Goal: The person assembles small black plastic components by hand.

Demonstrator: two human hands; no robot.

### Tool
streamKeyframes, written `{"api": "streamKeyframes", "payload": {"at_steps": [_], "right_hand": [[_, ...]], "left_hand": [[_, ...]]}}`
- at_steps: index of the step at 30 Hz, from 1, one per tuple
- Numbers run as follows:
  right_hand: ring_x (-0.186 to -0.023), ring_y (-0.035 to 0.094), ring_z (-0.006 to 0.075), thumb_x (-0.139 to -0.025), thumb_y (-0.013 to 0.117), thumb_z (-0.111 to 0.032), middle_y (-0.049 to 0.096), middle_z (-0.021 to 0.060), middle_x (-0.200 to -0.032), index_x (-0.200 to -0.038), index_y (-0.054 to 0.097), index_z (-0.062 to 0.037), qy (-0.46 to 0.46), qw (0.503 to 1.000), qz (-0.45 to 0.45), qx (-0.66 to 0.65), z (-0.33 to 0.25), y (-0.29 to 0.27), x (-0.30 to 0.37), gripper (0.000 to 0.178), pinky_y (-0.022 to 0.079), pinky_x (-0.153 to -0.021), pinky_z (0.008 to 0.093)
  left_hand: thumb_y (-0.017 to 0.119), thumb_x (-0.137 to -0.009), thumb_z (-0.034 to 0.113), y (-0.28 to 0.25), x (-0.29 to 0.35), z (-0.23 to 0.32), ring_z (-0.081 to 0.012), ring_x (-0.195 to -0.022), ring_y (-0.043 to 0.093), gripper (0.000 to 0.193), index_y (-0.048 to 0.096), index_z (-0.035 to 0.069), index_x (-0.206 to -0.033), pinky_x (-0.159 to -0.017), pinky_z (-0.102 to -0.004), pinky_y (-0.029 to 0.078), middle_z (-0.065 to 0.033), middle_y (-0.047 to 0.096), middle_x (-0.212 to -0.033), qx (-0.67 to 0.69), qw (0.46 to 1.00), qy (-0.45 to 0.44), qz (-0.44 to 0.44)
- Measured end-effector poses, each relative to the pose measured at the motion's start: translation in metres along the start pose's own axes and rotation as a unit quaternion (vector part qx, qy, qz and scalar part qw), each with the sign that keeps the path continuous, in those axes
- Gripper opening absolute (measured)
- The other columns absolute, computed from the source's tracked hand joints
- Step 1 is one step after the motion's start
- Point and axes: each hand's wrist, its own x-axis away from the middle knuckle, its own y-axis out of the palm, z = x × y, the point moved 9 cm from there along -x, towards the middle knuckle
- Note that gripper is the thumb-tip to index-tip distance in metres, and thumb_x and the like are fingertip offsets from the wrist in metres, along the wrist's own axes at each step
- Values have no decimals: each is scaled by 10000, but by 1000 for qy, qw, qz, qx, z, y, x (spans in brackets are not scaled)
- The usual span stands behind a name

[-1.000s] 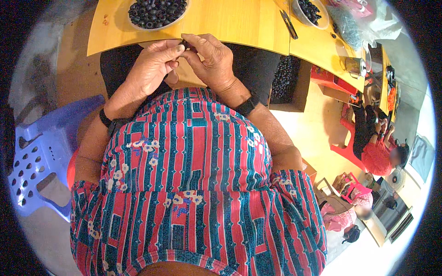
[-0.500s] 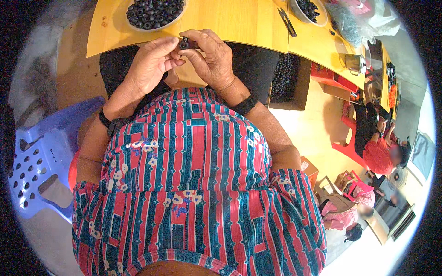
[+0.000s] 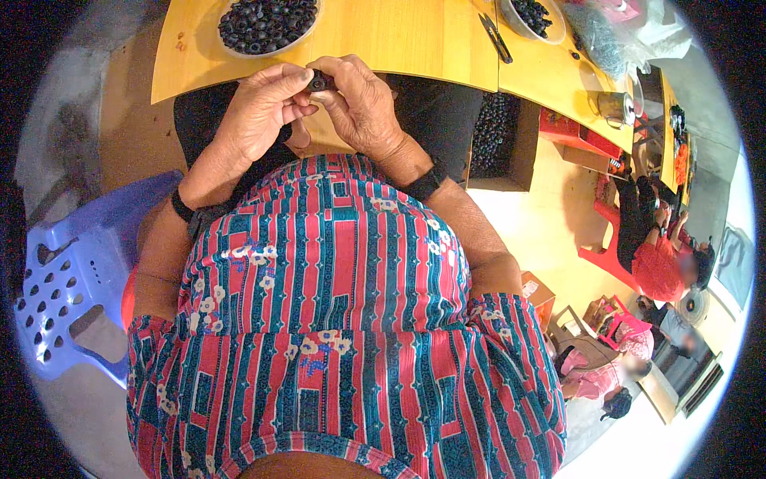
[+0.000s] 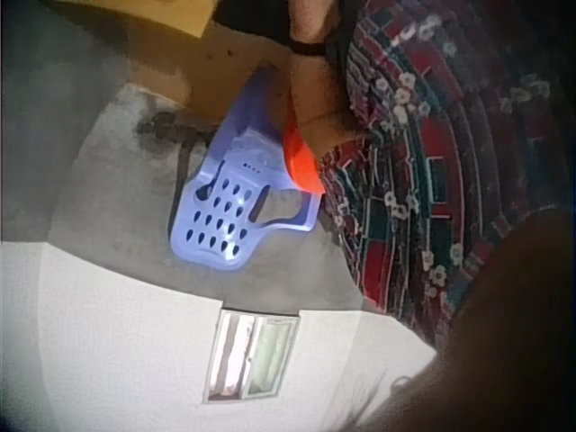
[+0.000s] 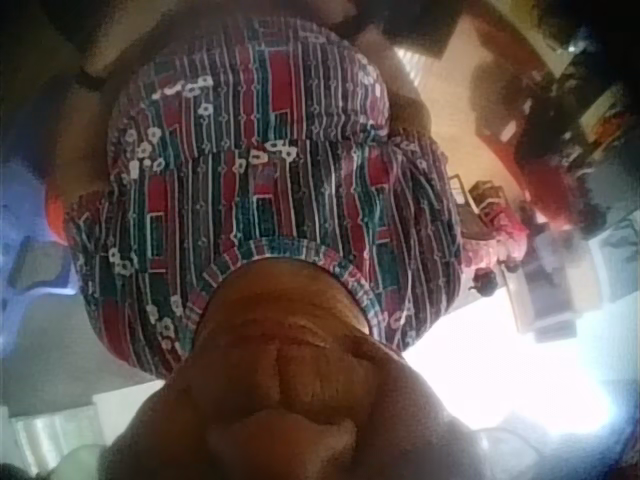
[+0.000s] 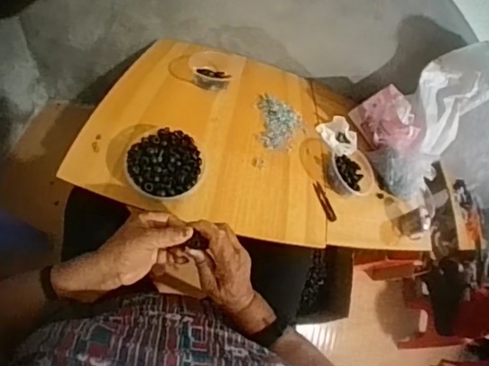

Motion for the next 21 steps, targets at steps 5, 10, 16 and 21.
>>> {"api": "streamKeyframes", "payload": {"at_steps": [5,10,16,21], "right_hand": [[-789,570,297,-818,588,-108,553,137,-879,-1049,520,-47,21,1000,9,-3,6,-1,2,248,473,-678,342],[-798,590,280,-834,578,-114,566,130,-895,-1042,515,-42,52,997,20,-53,11,-1,5,229,479,-700,326],[-778,593,238,-811,618,-109,570,107,-874,-1061,516,-47,92,992,19,-82,19,1,10,277,481,-696,302],[-762,594,201,-777,655,-99,574,86,-848,-1070,552,-65,95,988,19,-122,24,2,9,313,481,-677,271]], "left_hand": [[582,-885,188,7,2,3,-79,-725,544,173,606,25,-938,-740,-277,512,3,553,-785,-63,998,3,-11],[616,-863,176,12,4,10,-64,-712,532,183,605,13,-945,-712,-267,518,0,554,-789,-113,992,47,-17],[632,-852,166,12,6,10,-57,-673,525,196,606,-2,-950,-655,-229,512,-3,559,-784,-141,990,14,2],[635,-845,184,8,8,15,-74,-652,569,230,612,-18,-953,-591,-197,466,-29,613,-775,-177,983,54,10]]}}
